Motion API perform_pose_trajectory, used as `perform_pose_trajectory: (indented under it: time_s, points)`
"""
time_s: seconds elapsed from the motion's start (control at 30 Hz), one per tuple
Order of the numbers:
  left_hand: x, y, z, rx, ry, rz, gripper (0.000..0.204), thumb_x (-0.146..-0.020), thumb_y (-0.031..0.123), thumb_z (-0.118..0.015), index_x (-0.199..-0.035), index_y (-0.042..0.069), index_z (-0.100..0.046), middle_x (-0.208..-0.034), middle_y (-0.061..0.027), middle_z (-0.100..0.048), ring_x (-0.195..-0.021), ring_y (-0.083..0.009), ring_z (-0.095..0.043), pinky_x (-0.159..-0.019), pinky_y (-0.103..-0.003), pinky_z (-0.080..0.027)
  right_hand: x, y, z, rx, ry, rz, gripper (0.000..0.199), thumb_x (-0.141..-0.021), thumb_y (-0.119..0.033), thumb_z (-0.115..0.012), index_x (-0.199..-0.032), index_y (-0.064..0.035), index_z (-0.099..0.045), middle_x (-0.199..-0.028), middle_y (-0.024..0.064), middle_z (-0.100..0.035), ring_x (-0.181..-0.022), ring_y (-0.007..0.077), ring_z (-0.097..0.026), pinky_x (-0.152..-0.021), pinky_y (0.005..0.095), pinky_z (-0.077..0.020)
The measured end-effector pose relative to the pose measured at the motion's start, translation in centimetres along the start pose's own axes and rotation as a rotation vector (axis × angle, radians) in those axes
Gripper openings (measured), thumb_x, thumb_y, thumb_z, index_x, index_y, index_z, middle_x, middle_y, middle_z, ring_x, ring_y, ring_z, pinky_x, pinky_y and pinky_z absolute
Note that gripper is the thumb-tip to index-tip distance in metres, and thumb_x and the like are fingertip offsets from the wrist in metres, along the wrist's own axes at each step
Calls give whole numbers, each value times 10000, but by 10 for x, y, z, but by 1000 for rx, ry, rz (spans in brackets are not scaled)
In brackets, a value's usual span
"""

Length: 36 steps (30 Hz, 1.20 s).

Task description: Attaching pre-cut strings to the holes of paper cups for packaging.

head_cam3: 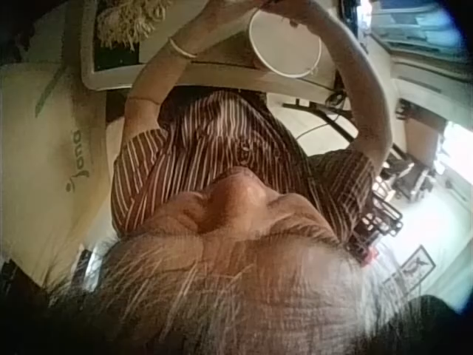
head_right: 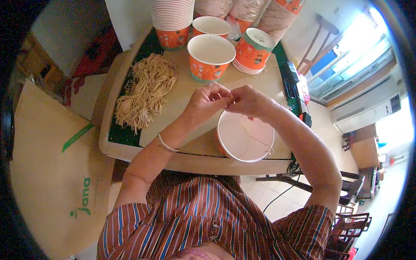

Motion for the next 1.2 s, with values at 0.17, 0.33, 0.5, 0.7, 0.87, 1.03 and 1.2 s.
perform_pose_trajectory:
  time_s: [0.17, 0.33, 0.5, 0.7, 0.87, 1.03, 1.2]
  points:
    - [1, -3, 0, -12, 7, 15, 115, -891, 98, -734, -964, 20, -695, -857, 8, -661, -747, -50, -598, -673, -211, -510, 2, -2, -2, -61, -24, -51, 189, -879, -215, -718, -980, -56, -729, -689, -28, -591, -540, 64, -486, -422, 247, -375]
    - [3, -2, 1, -17, 9, 34, 135, -904, 110, -731, -987, 15, -683, -864, -4, -674, -759, -63, -617, -684, -221, -524, 1, 4, -3, -137, -20, -59, 158, -897, -206, -706, -956, -60, -725, -740, -22, -622, -581, 60, -500, -450, 249, -395]
    - [7, -9, 1, 45, -1, 118, 143, -928, 116, -712, -1002, 1, -671, -881, -27, -685, -789, -85, -647, -733, -242, -557, 2, 7, -5, -230, -55, -45, 144, -919, -199, -684, -940, -62, -721, -762, -12, -645, -578, 66, -512, -465, 248, -408]
    - [14, -10, -1, 106, -2, 147, 111, -952, 88, -669, -1008, -7, -666, -906, -34, -682, -805, -92, -644, -743, -252, -560, 7, 13, -13, -355, -70, -50, 137, -921, -178, -682, -926, -41, -695, -701, -6, -587, -545, 67, -465, -462, 250, -395]
    - [21, -11, -1, 167, -1, 169, 84, -952, 45, -645, -1018, -4, -666, -913, -30, -680, -829, -89, -636, -768, -260, -556, 14, 17, -19, -587, -119, -124, 143, -913, -178, -684, -846, -58, -645, -651, -38, -456, -538, 68, -428, -467, 257, -346]
    - [23, -11, -5, 158, 17, 137, 82, -929, 34, -656, -992, -19, -670, -875, -30, -691, -773, -79, -638, -721, -251, -560, 21, 23, -20, -614, -116, -140, 126, -903, -161, -683, -869, -42, -661, -673, -29, -468, -546, 77, -436, -475, 261, -347]
    - [26, -9, -4, 127, 5, 153, 68, -947, 3, -642, -1011, -1, -664, -899, -9, -671, -819, -72, -624, -773, -245, -547, 27, 21, -28, -697, -86, -70, 75, -907, -118, -649, -878, -48, -645, -627, -44, -435, -500, 60, -397, -447, 246, -340]
Point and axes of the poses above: each hand's wrist, its own x-axis away from the middle knuckle, its own z-axis out of the back of the hand, y = z × x, the point moved 1 cm from there along -x, towards the middle knuckle
